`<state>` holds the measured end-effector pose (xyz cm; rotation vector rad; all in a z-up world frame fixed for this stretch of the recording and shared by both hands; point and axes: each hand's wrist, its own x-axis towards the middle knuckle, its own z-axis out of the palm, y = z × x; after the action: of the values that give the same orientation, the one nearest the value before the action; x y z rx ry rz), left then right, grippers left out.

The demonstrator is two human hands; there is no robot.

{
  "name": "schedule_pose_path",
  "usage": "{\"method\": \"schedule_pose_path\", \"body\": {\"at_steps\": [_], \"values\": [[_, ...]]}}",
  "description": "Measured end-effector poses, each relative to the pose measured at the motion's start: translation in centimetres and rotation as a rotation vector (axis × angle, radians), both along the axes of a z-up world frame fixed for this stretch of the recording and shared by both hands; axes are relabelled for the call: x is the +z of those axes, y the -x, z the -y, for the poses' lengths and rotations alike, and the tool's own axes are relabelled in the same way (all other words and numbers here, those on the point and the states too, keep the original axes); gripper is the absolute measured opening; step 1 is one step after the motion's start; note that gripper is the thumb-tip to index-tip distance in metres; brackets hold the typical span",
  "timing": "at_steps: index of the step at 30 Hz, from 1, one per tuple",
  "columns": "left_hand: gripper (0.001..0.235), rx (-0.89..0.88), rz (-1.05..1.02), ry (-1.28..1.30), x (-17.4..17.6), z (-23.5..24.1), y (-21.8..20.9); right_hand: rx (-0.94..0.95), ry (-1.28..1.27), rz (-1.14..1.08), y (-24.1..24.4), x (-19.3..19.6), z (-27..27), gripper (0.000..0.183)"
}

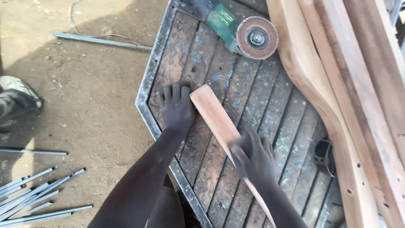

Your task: Sanding a long wooden plank manually with sandpaper on a workshop table

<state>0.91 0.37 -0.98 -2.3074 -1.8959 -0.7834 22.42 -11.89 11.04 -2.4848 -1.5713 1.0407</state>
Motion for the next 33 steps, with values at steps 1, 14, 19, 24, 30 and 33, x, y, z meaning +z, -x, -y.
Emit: {"method": "schedule_pose_path", "body": {"at_steps": [1,14,19,24,30,33], "values": [[0.015,-0.008,0.007,0.013,0.4,0.3,0.0,-0.008,0.013,0.007,-0.9,0.3,2.7,0.073],[0.015,0.016,-0.031,-0.010,0.3,-0.5,0.0,0.034,-0.158,-0.096,3.1,-1.5,-6.8,0.066],[0.020,0.009,-0.036,-0.002,0.2,0.1,-0.2,-0.101,-0.003,0.003,-2.3,0.5,6.7,0.070],[0.028,-0.008,-0.030,0.008,-1.1,-0.1,0.3,-0.051,0.005,0.103,-2.7,-0.9,5.9,0.072],[0.023,-0.027,0.019,0.015,0.4,-0.1,0.1,0.107,-0.195,-0.120,5.7,-1.6,-11.3,0.061],[0.027,-0.030,0.023,0.004,-0.2,-0.3,0.3,0.097,-0.228,-0.131,4.9,-0.6,-8.6,0.069]]}}
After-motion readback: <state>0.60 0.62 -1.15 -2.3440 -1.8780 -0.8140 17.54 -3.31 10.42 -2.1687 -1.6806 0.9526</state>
